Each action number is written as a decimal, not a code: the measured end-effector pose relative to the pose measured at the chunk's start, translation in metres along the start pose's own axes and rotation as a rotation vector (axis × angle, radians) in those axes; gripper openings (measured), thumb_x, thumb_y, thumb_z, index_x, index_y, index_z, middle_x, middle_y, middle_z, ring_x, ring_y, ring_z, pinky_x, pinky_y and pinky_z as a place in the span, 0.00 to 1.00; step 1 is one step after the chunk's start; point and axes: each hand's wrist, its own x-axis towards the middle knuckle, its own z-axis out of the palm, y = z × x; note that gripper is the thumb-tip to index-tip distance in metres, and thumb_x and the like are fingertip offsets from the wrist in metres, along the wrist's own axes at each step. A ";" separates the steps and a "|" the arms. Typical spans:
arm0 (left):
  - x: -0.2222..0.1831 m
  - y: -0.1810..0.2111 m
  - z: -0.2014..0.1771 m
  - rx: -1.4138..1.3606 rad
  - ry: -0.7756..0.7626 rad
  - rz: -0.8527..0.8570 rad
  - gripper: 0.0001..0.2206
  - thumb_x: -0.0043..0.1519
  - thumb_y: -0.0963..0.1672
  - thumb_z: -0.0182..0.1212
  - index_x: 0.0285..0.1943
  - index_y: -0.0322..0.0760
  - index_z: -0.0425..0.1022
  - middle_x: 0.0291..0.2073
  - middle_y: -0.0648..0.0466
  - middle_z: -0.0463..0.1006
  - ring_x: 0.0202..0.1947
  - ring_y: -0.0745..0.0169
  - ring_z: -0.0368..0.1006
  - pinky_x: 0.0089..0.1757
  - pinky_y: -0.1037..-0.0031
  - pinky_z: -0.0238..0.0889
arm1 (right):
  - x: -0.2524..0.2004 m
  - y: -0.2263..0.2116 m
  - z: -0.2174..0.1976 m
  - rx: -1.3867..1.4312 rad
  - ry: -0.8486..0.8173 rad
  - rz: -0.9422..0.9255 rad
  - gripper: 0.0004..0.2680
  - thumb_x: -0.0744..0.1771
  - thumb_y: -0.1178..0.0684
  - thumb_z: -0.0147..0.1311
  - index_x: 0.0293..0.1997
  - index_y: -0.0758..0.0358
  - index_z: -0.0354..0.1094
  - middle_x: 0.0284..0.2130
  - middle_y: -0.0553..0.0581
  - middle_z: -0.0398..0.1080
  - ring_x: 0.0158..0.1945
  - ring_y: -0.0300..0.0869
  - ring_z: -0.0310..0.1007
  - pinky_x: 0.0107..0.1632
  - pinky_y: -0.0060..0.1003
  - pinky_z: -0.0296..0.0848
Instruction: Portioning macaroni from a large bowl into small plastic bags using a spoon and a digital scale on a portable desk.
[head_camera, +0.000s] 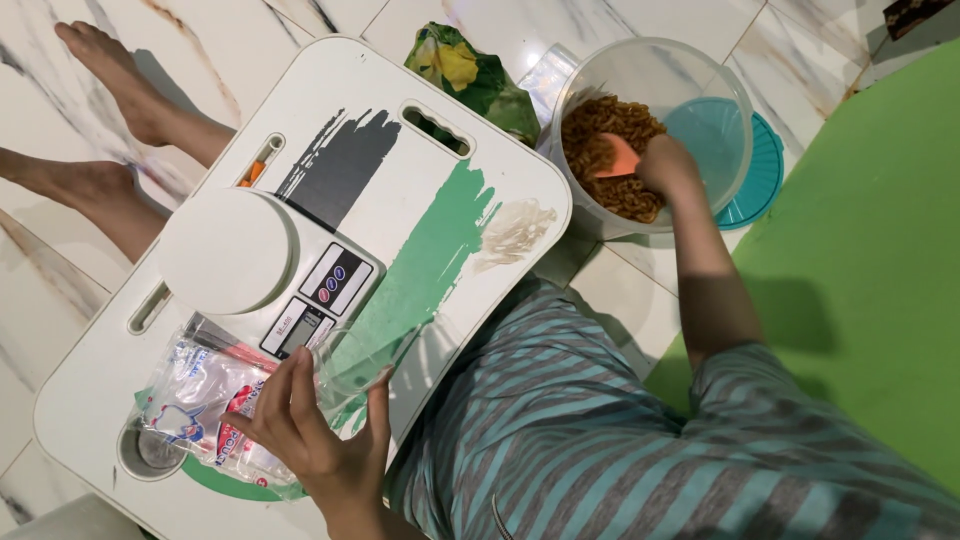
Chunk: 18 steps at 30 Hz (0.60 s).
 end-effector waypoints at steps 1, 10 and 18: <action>-0.001 -0.001 0.000 0.000 -0.001 -0.004 0.36 0.51 0.44 0.82 0.68 0.27 0.69 0.60 0.42 0.72 0.63 0.39 0.66 0.73 0.38 0.24 | 0.003 0.001 0.003 0.070 -0.060 -0.029 0.06 0.62 0.64 0.54 0.38 0.76 0.75 0.35 0.74 0.75 0.36 0.63 0.75 0.42 0.54 0.74; 0.002 0.001 -0.006 -0.049 -0.025 0.013 0.38 0.50 0.45 0.80 0.68 0.26 0.67 0.59 0.40 0.69 0.61 0.39 0.65 0.72 0.39 0.28 | -0.018 0.011 -0.024 0.413 -0.149 -0.050 0.08 0.64 0.61 0.49 0.30 0.67 0.79 0.22 0.54 0.73 0.27 0.42 0.64 0.36 0.36 0.67; 0.007 0.010 -0.012 -0.219 -0.050 0.025 0.41 0.47 0.43 0.79 0.70 0.25 0.63 0.58 0.38 0.66 0.57 0.37 0.69 0.72 0.37 0.44 | -0.022 0.013 -0.041 0.404 -0.129 -0.116 0.09 0.64 0.62 0.47 0.33 0.64 0.78 0.26 0.53 0.73 0.32 0.43 0.67 0.42 0.38 0.68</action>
